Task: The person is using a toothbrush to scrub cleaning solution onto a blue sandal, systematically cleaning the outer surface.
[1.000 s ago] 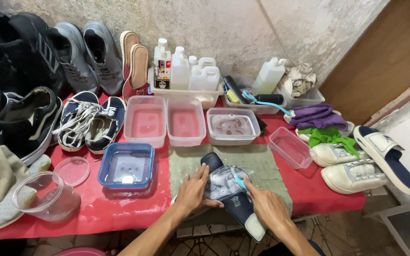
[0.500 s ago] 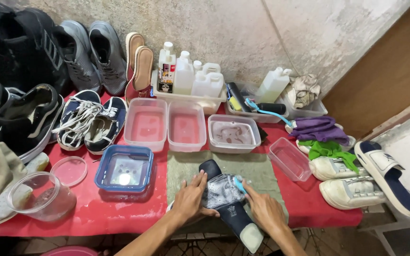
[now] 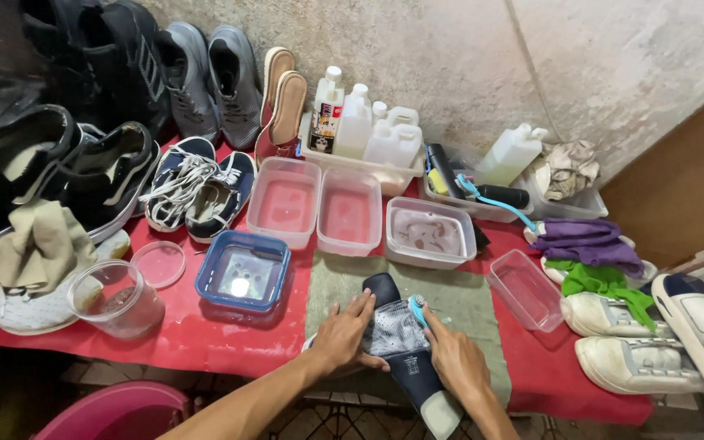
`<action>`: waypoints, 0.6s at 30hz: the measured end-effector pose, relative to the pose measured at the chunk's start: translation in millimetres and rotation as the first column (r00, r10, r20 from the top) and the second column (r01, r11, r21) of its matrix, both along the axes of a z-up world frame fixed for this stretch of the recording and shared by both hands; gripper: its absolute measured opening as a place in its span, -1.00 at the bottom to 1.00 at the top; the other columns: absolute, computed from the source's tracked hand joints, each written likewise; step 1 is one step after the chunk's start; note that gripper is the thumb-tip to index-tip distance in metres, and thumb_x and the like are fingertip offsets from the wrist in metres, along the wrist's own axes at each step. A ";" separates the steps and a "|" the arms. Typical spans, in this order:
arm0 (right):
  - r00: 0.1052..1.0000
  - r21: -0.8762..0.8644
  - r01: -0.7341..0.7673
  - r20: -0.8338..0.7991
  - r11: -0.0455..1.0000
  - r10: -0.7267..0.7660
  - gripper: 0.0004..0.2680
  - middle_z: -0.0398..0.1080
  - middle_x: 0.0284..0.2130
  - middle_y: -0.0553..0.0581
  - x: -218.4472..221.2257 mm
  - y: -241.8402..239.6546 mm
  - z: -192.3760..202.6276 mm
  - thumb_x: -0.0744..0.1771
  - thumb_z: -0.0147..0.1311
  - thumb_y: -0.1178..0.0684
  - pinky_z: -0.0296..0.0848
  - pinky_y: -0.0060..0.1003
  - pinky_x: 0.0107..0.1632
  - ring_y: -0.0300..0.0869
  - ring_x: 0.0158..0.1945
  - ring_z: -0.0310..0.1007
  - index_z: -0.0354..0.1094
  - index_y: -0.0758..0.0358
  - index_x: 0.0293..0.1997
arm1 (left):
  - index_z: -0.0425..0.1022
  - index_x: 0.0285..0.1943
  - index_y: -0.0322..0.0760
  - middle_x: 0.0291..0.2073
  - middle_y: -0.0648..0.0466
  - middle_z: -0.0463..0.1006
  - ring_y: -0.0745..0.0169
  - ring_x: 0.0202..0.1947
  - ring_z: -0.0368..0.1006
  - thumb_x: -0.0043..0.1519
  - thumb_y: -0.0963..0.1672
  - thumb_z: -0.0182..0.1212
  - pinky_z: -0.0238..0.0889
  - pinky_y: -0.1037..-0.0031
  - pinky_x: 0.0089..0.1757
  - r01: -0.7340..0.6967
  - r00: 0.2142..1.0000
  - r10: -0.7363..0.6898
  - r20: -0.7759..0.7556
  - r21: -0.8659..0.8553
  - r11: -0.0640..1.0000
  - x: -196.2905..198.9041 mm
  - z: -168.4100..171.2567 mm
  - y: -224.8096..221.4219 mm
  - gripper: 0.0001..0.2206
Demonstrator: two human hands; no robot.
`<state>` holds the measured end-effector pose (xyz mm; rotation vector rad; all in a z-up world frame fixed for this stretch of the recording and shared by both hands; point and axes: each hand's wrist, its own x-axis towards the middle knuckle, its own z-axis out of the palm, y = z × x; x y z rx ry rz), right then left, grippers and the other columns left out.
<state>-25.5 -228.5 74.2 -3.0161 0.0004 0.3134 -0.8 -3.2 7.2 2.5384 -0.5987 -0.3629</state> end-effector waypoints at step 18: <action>0.976 0.040 0.075 -0.207 0.996 -0.065 -0.62 0.53 -0.21 0.31 -33.5 -30.3 6.2 0.39 -0.26 -0.31 0.39 -0.02 -0.18 0.19 -0.16 0.53 0.02 -0.73 0.44 | -0.40 0.60 -0.41 0.58 -0.21 -0.32 -0.38 0.52 -0.19 -0.19 0.30 0.36 -0.30 -0.21 0.35 -0.004 1.000 0.004 -0.005 -0.002 1.000 2.7 -7.2 -2.1 0.34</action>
